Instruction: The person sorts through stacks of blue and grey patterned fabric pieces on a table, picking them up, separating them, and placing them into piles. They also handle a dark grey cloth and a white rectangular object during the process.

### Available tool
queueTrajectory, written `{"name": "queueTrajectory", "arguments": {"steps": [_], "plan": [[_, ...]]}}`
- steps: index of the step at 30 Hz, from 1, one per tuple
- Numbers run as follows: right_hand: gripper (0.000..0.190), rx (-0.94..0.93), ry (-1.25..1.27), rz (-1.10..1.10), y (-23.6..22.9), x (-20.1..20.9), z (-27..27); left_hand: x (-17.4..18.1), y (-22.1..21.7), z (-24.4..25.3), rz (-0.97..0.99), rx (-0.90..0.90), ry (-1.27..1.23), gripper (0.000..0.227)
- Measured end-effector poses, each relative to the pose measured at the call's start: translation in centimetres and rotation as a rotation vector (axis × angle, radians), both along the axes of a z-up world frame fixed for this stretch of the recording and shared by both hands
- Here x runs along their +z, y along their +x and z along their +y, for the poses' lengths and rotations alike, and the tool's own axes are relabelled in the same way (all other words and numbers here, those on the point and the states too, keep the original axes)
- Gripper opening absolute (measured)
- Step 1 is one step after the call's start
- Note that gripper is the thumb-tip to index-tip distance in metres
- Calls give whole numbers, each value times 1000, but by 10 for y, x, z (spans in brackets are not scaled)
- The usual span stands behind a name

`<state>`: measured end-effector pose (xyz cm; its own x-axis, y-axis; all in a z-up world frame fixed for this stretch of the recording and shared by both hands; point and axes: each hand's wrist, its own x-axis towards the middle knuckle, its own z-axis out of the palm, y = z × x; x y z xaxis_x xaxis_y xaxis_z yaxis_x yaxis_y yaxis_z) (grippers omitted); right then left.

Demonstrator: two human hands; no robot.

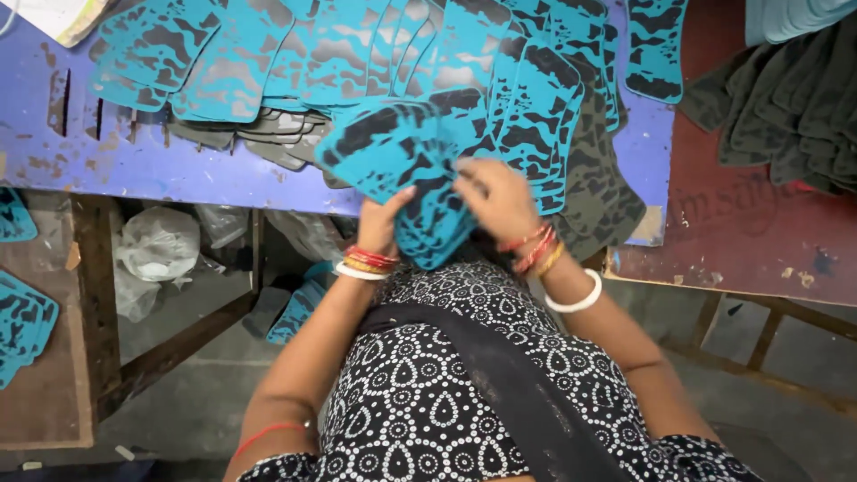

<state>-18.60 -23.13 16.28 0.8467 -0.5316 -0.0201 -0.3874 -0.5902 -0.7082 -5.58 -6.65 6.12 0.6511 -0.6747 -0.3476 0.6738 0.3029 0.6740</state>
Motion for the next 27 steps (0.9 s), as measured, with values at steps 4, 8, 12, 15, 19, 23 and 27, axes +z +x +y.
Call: {"name": "queueTrajectory", "arguments": {"steps": [4,8,12,15,19,23,27], "plan": [[57,-86,-595,-97,2,-26,-24,6,13,22,-33,74,60,54],[57,-131,-278,-121,6,-51,-24,3,17,26,-10,83,72,54],[40,-402,-10,68,-11,-71,-59,-2,22,24,-28,56,89,52],[38,-402,-332,-44,-26,-58,-99,-11,21,27,-44,45,99,50],[48,-458,-451,12,-27,-59,-101,-9,21,24,-93,40,125,50],[46,-498,-535,-116,-17,-50,-81,-8,19,26,-77,52,145,50],[38,-445,-554,-240,-5,-39,-66,-6,23,24,-86,54,126,49]]}}
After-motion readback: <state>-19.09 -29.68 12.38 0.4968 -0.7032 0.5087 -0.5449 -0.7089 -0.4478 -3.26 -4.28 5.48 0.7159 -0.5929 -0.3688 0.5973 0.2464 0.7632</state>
